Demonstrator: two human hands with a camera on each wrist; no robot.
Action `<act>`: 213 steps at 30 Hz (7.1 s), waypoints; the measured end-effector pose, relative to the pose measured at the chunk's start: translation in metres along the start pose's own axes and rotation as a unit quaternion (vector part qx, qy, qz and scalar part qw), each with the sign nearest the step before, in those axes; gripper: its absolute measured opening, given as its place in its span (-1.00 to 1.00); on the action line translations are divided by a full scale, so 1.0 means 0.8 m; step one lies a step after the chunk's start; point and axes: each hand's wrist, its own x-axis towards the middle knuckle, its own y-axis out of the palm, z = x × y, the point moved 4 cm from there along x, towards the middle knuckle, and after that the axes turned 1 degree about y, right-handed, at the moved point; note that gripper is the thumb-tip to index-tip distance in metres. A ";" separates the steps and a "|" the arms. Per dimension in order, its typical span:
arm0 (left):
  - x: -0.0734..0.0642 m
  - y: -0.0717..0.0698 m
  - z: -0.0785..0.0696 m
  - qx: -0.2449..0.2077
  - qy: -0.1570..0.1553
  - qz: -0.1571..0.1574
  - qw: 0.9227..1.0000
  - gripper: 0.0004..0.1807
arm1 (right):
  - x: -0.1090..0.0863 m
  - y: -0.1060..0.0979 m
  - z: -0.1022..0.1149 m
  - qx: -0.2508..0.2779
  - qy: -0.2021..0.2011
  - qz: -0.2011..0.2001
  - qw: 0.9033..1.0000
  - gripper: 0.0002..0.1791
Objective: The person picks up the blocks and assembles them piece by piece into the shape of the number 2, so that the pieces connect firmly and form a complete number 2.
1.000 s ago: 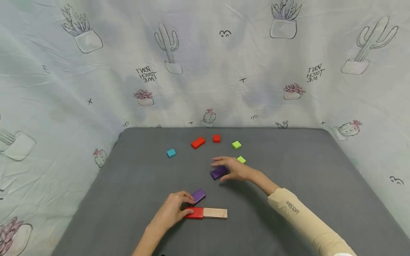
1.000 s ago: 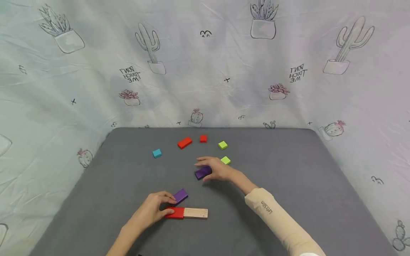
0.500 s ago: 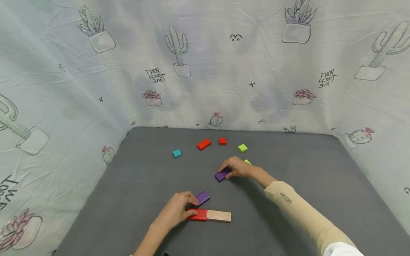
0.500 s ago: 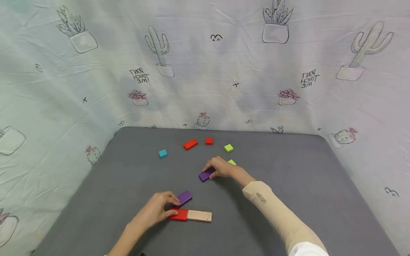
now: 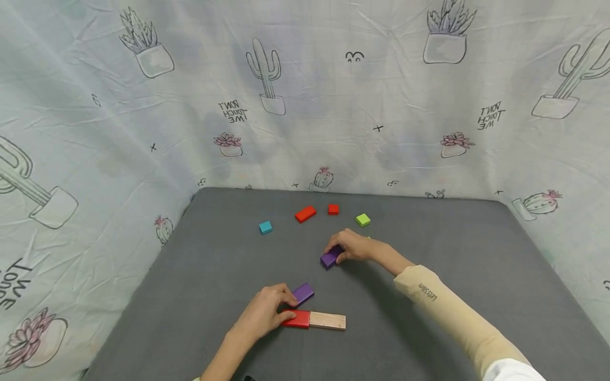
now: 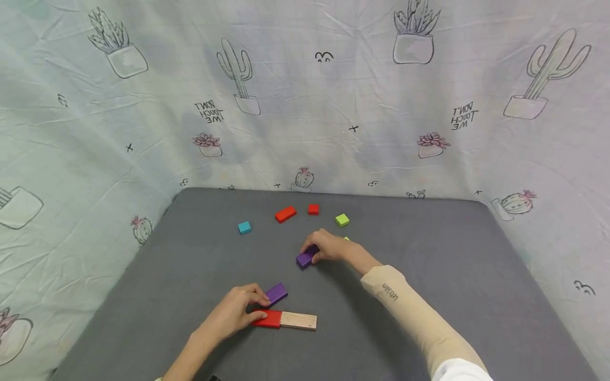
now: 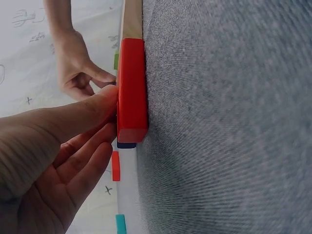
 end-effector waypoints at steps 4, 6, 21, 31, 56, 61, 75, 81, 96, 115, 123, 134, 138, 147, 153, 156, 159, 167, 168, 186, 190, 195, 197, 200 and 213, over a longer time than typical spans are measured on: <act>0.000 0.000 0.001 -0.002 0.001 0.000 1.000 -0.82 | -0.001 -0.006 0.005 0.003 -0.002 -0.008 1.000 -0.64; 0.000 0.001 0.002 -0.004 0.001 0.002 1.000 -0.82 | -0.002 -0.008 0.009 -0.001 -0.007 -0.007 1.000 -0.64; -0.002 0.001 0.007 -0.002 -0.003 0.002 1.000 -0.82 | 0.001 -0.002 0.049 0.009 -0.049 0.001 0.999 -0.64; -0.001 0.001 0.007 -0.005 -0.003 -0.001 1.000 -0.82 | -0.008 0.004 0.076 0.032 -0.083 0.013 0.996 -0.66; 0.005 -0.002 0.017 -0.021 0.009 -0.002 1.000 -0.81 | 0.001 0.024 0.037 -0.025 -0.047 0.063 0.997 -0.65; 0.008 -0.005 0.019 -0.023 0.007 0.000 1.000 -0.81 | 0.011 0.022 0.031 -0.028 -0.049 0.063 0.996 -0.67; 0.012 -0.004 0.018 -0.029 0.008 0.000 1.000 -0.81 | 0.036 0.023 0.032 -0.026 -0.075 0.061 0.995 -0.66; 0.012 -0.005 0.017 -0.030 0.008 -0.001 1.000 -0.81 | 0.045 0.031 0.037 -0.045 -0.097 0.072 0.992 -0.64; 0.013 -0.005 0.019 -0.028 0.008 0.003 1.000 -0.83 | 0.051 0.038 0.038 -0.038 -0.099 0.059 0.993 -0.65; 0.008 -0.003 0.019 -0.024 0.009 -0.007 1.000 -0.83 | 0.043 0.038 0.040 -0.042 -0.082 0.067 0.993 -0.64; 0.006 -0.003 0.018 -0.030 0.009 -0.013 0.999 -0.82 | 0.041 0.035 0.042 -0.044 -0.086 0.067 0.993 -0.62; 0.008 0.000 0.019 -0.031 0.000 -0.005 1.000 -0.83 | 0.037 0.036 0.042 -0.049 -0.088 0.064 0.993 -0.59; 0.007 0.002 0.019 -0.037 0.000 -0.009 0.999 -0.83 | 0.035 0.036 0.040 -0.050 -0.090 0.060 0.993 -0.59; 0.005 0.001 0.021 -0.045 0.003 -0.012 0.999 -0.84 | 0.034 0.038 0.040 -0.054 -0.078 0.065 0.993 -0.56; 0.006 0.002 0.021 -0.043 0.002 -0.008 0.999 -0.83 | 0.023 0.015 0.030 -0.033 -0.017 0.045 0.998 -0.39; 0.006 0.001 0.021 -0.049 0.001 -0.010 0.999 -0.83 | 0.003 -0.011 0.007 -0.026 0.052 0.025 0.998 -0.26; 0.006 -0.001 0.021 -0.053 0.000 -0.011 0.999 -0.83 | -0.025 -0.029 -0.025 -0.027 0.138 0.023 0.990 -0.08; 0.002 -0.002 0.023 -0.049 -0.003 -0.008 0.999 -0.82 | -0.073 -0.029 -0.076 -0.020 0.185 -0.042 0.982 -0.18; 0.002 -0.002 0.023 -0.049 -0.003 -0.008 0.999 -0.82 | -0.075 -0.027 -0.079 -0.020 0.175 -0.053 0.983 -0.23; 0.004 -0.001 0.025 -0.064 0.002 -0.009 0.998 -0.81 | -0.099 -0.035 -0.119 0.248 0.219 -0.095 0.939 -0.61; 0.005 -0.002 0.025 -0.065 -0.002 -0.008 0.998 -0.81 | -0.105 -0.041 -0.123 0.260 0.254 -0.135 0.922 -0.61; 0.004 -0.003 0.024 -0.062 0.001 -0.008 0.998 -0.81 | -0.110 -0.052 -0.123 0.243 0.272 -0.195 0.911 -0.61; 0.004 -0.004 0.025 -0.060 0.002 -0.008 0.998 -0.81 | -0.110 -0.057 -0.122 0.237 0.275 -0.224 0.904 -0.62; 0.003 -0.004 0.025 -0.059 0.001 -0.009 0.998 -0.81 | -0.110 -0.064 -0.120 0.226 0.277 -0.262 0.896 -0.64; 0.003 -0.004 0.024 -0.062 -0.009 -0.004 0.998 -0.81 | -0.092 -0.091 -0.057 0.219 0.259 -0.325 0.883 -0.63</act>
